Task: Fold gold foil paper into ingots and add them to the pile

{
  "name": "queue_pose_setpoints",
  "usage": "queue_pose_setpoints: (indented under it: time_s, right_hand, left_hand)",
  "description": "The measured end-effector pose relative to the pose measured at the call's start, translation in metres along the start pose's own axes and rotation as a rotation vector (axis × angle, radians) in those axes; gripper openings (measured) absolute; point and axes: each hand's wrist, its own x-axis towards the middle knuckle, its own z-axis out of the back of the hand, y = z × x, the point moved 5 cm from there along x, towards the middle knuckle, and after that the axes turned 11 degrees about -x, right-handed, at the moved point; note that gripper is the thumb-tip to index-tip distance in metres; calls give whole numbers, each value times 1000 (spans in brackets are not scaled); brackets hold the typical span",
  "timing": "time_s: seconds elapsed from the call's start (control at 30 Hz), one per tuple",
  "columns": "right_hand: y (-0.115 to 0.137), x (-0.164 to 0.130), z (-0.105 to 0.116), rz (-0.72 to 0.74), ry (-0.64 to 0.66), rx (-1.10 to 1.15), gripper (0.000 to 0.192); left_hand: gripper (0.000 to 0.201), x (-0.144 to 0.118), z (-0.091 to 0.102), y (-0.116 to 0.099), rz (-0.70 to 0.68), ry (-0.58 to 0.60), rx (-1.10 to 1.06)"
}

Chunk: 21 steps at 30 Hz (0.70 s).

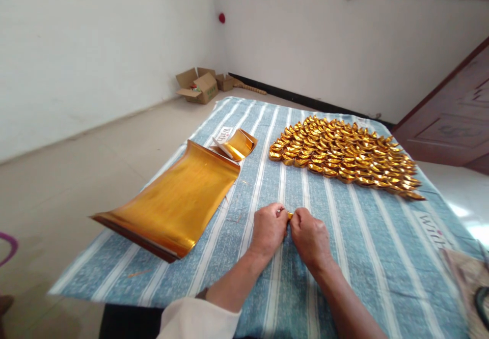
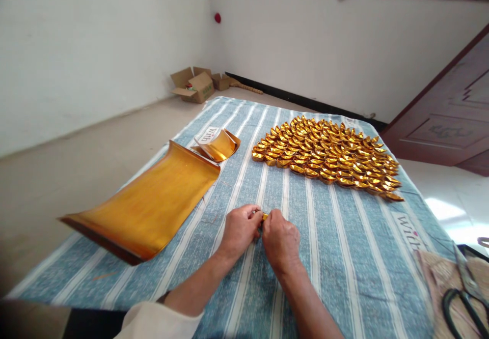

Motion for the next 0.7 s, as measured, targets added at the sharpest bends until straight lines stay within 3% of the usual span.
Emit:
queue_pose_setpoints:
  time_s: [0.3,0.7]
  right_hand:
    - [1,1,0,-15,121,-33,26]
    - [4,2,-3,1,137,-90,24]
  left_hand:
    - [26,1,0,-1,-153,-66,94]
    - [27,2,-1,-2,-165,-65,99]
